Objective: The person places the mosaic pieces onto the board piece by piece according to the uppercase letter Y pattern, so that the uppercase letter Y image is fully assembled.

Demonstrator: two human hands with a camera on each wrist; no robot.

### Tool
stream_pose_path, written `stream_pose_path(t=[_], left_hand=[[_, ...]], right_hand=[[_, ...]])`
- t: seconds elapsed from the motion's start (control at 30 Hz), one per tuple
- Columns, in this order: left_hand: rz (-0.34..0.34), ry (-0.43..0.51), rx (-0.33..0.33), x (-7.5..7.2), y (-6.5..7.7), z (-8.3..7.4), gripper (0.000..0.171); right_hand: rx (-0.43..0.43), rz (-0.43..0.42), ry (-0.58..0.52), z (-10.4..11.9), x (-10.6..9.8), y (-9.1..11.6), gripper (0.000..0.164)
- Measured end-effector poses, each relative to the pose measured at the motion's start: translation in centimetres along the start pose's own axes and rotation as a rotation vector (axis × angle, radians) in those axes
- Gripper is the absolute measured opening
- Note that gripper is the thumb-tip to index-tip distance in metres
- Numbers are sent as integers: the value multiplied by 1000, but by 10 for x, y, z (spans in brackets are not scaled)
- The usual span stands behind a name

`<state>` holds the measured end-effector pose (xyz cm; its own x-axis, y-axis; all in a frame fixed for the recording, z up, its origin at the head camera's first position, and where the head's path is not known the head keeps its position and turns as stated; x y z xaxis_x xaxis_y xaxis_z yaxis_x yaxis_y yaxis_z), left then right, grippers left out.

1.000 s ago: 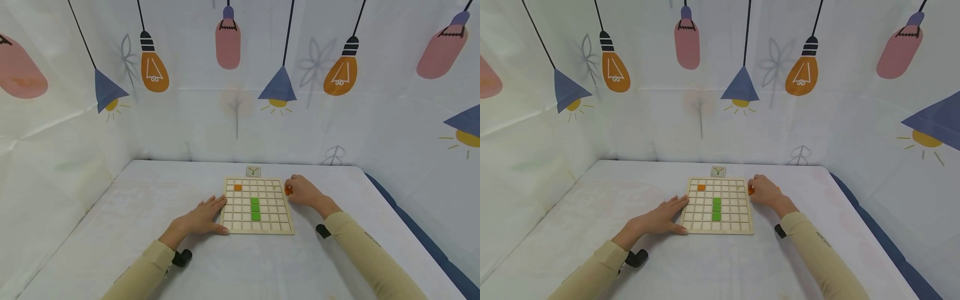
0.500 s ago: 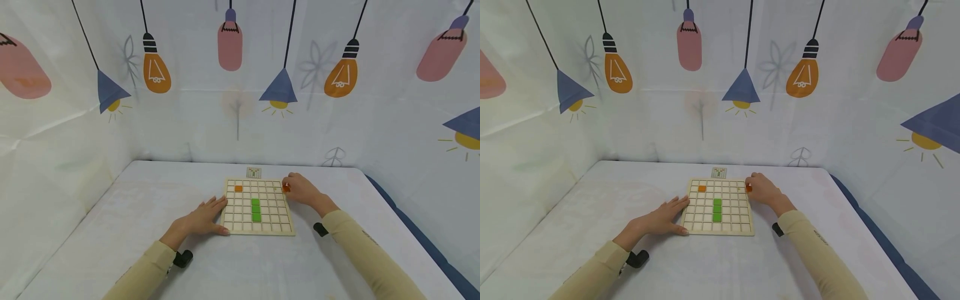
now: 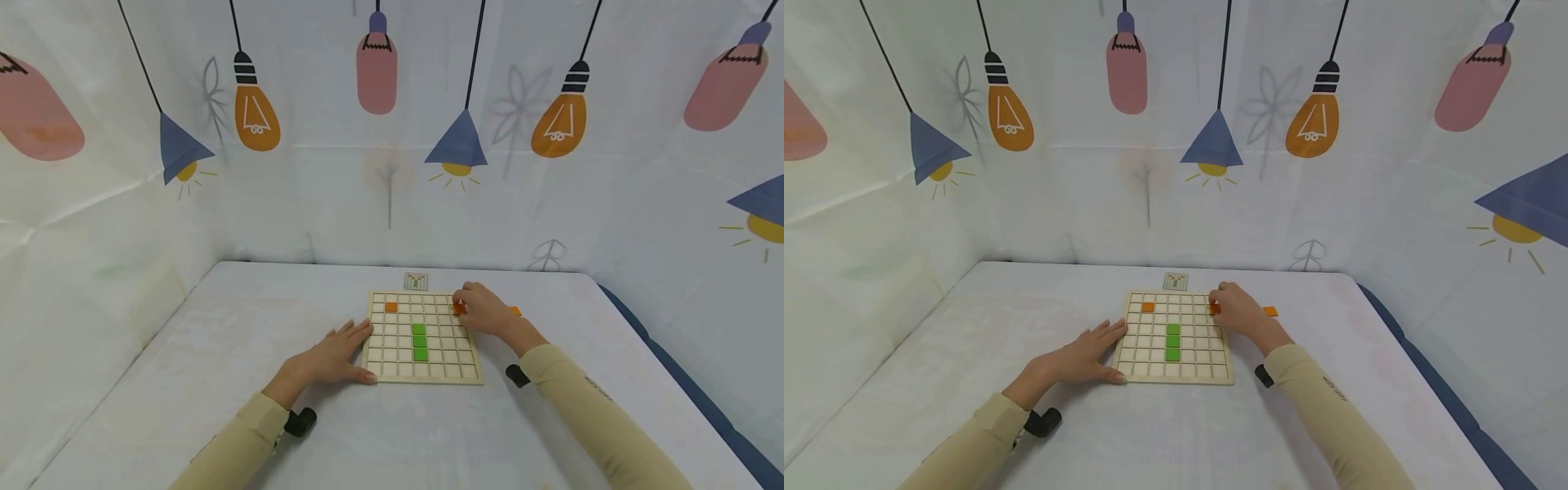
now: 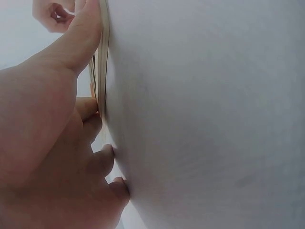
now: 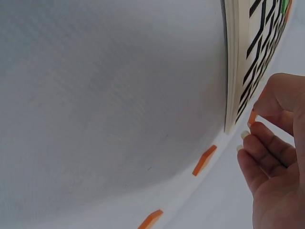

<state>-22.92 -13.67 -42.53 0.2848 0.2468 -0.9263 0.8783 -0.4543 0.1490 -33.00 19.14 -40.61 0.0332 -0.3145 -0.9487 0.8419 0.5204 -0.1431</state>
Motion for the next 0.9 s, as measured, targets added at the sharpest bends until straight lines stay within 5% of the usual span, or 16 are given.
stream_pose_path(t=[0.57, 0.9], left_hand=[[5, 17, -7, 1, 0, 0, 104], [4, 16, -15, 0, 0, -2, 103]], right_hand=[[-12, 19, -43, 20, 9, -6, 29], [-92, 2, -17, 29, 15, -8, 23]])
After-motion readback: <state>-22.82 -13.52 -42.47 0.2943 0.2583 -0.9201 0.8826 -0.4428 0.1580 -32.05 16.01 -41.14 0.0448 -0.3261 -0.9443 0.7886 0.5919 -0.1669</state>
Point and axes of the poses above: each hand's wrist, its own y-axis away from the middle knuckle, its own x-axis out of the palm, z = x × y, the point moved 1 cm from there along -y, towards the middle knuckle, and after that the axes turned 6 degrees about -y, right-handed, at the moved point
